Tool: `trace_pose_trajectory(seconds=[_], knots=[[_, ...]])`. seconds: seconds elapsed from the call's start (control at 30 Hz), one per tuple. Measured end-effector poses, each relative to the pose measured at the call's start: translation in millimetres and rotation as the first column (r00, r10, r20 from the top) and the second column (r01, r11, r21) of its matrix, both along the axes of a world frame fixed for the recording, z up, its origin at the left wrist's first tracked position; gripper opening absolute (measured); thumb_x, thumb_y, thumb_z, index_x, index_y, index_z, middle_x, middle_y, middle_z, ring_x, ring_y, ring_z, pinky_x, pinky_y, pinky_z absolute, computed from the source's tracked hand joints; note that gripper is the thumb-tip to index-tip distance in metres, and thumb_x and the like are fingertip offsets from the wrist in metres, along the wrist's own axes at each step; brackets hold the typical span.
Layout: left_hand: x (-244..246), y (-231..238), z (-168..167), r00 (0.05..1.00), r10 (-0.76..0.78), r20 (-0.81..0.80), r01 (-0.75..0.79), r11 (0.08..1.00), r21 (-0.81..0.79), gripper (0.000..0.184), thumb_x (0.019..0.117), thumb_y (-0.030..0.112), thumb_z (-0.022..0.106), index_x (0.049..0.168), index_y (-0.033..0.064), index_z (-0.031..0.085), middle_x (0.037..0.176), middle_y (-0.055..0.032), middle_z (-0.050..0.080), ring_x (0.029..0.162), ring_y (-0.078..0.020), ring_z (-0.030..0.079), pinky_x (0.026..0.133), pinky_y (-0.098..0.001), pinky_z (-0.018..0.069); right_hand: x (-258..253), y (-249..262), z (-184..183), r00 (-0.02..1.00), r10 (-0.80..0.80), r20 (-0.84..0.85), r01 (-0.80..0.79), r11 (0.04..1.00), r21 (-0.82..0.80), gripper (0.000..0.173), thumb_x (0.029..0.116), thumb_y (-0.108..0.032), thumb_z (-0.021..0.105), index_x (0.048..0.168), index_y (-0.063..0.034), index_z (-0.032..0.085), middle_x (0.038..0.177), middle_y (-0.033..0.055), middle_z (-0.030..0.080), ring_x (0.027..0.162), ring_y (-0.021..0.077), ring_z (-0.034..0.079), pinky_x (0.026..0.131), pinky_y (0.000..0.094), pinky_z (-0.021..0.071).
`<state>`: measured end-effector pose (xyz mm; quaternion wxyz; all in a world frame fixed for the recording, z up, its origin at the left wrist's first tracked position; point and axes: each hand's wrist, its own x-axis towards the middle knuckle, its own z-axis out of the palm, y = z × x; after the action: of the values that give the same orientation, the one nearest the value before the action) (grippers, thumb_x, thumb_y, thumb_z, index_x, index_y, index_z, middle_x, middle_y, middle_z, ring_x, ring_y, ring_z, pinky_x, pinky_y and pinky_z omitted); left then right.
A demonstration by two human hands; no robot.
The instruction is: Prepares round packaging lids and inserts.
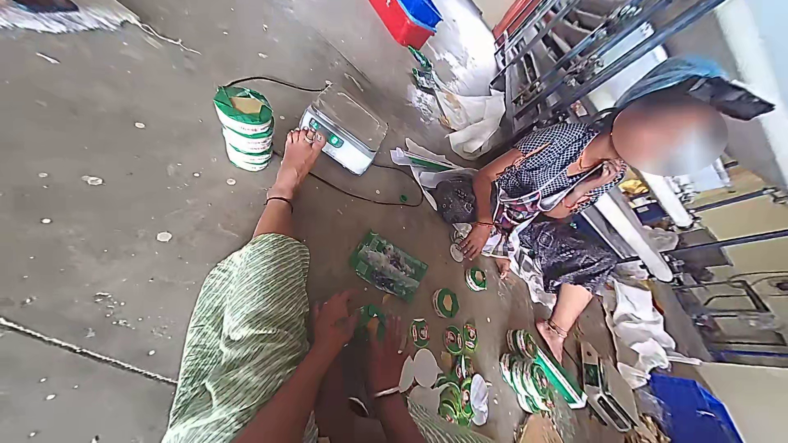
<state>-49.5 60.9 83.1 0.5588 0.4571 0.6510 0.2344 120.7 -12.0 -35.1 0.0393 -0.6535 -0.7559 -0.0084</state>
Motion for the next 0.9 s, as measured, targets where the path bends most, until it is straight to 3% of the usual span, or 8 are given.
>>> trace_pose_trajectory(seconds=[0.1, 0.2, 0.3, 0.4, 0.53, 0.63, 0.73, 0.9], knots=[[9.6, -2.0, -54.2, 1.0, -0.01, -0.001, 0.011, 0.999, 0.034, 0.048, 0.096, 0.011, 0.068, 0.141, 0.0, 0.058, 0.135, -0.0253, 0.062, 0.127, -0.0403, 0.059, 0.112, -0.0583, 0.0371, 4.2, -2.7, -12.8, 0.991, 0.126, 0.044, -0.126, 0.992, -0.018, 0.063, 0.0748, 0.012, 0.07, 0.128, -0.0208, 0.074, 0.148, 0.0291, 0.052, 0.139, 0.0579, 0.043, 0.105, 0.0819, 0.0278], [13.6, -1.8, -101.7, 1.0, -0.002, 0.005, 0.002, 0.995, 0.1, 0.052, 0.0988, 0.023, 0.065, 0.147, 0.0082, 0.054, 0.138, -0.0165, 0.063, 0.13, -0.0334, 0.058, 0.117, -0.0588, 0.0313, 0.7, 13.3, 8.2, 0.999, -0.013, 0.046, 0.021, 0.984, -0.176, 0.041, 0.087, 0.001, 0.067, 0.122, -0.0183, 0.077, 0.153, 0.0272, 0.047, 0.146, 0.0532, 0.034, 0.113, 0.0776, 0.0211], [14.6, -1.0, -99.3, 0.999, -0.012, 0.033, 0.01, 0.998, 0.058, 0.051, 0.0996, 0.023, 0.065, 0.147, 0.0082, 0.053, 0.139, -0.0153, 0.062, 0.129, -0.0321, 0.058, 0.114, -0.0564, 0.0354, -2.7, 31.9, 10.4, 0.993, -0.115, 0.01, 0.114, 0.975, -0.189, 0.04, 0.0881, 0.0, 0.066, 0.124, -0.0154, 0.075, 0.153, 0.0281, 0.046, 0.147, 0.0525, 0.033, 0.112, 0.0775, 0.0207], [13.1, -0.3, -96.7, 0.999, -0.008, 0.053, 0.006, 0.999, 0.052, 0.05, 0.0994, 0.021, 0.065, 0.146, 0.0082, 0.053, 0.139, -0.0152, 0.062, 0.129, -0.0317, 0.058, 0.113, -0.0546, 0.037, -8.2, 27.4, -2.2, 0.997, -0.046, 0.063, 0.059, 0.973, -0.222, 0.051, 0.0905, 0.003, 0.061, 0.139, -0.0127, 0.065, 0.155, 0.0244, 0.046, 0.148, 0.0514, 0.032, 0.113, 0.0773, 0.0208], [8.6, 0.1, -100.4, 0.996, 0.008, 0.091, -0.014, 0.998, 0.059, 0.05, 0.0989, 0.021, 0.066, 0.145, 0.0082, 0.054, 0.138, -0.0161, 0.063, 0.127, -0.0333, 0.06, 0.11, -0.055, 0.0414, -15.3, 32.4, 22.0, 0.986, -0.151, 0.065, 0.162, 0.952, -0.261, 0.042, 0.0903, -0.003, 0.065, 0.131, -0.0144, 0.071, 0.158, 0.0245, 0.042, 0.151, 0.0484, 0.027, 0.116, 0.0756, 0.0153], [10.1, 0.7, -97.8, 0.994, -0.012, 0.108, 0.008, 0.999, 0.038, 0.05, 0.099, 0.022, 0.066, 0.146, 0.009, 0.053, 0.138, -0.0161, 0.063, 0.127, -0.0327, 0.06, 0.11, -0.0549, 0.0416, -10.0, 53.5, 27.1, 0.944, -0.303, 0.128, 0.329, 0.871, -0.366, 0.053, 0.092, -0.004, 0.064, 0.144, -0.0124, 0.059, 0.164, 0.0244, 0.031, 0.155, 0.0462, 0.018, 0.118, 0.0743, 0.0101], [11.5, 0.0, -98.7, 0.993, -0.006, 0.121, 0.0, 0.999, 0.053, 0.05, 0.0992, 0.021, 0.065, 0.146, 0.0084, 0.054, 0.138, -0.0168, 0.062, 0.126, -0.0326, 0.06, 0.11, -0.0546, 0.0415, -17.1, 53.7, 15.7, 0.947, -0.301, 0.108, 0.314, 0.813, -0.49, 0.058, 0.0959, -0.003, 0.059, 0.153, -0.0101, 0.049, 0.166, 0.0235, 0.027, 0.156, 0.0463, 0.015, 0.119, 0.0734, 0.0099], [9.8, 0.2, -101.2, 0.988, 0.028, 0.154, -0.038, 0.997, 0.062, 0.048, 0.0995, 0.02, 0.065, 0.145, 0.0078, 0.054, 0.138, -0.0169, 0.062, 0.124, -0.0316, 0.061, 0.107, -0.0499, 0.046, -27.4, 46.3, 30.9, 0.922, -0.388, -0.004, 0.334, 0.799, -0.501, 0.046, 0.0941, -0.005, 0.062, 0.14, -0.0092, 0.062, 0.164, 0.0244, 0.031, 0.153, 0.0468, 0.021, 0.117, 0.0705, 0.0194]])
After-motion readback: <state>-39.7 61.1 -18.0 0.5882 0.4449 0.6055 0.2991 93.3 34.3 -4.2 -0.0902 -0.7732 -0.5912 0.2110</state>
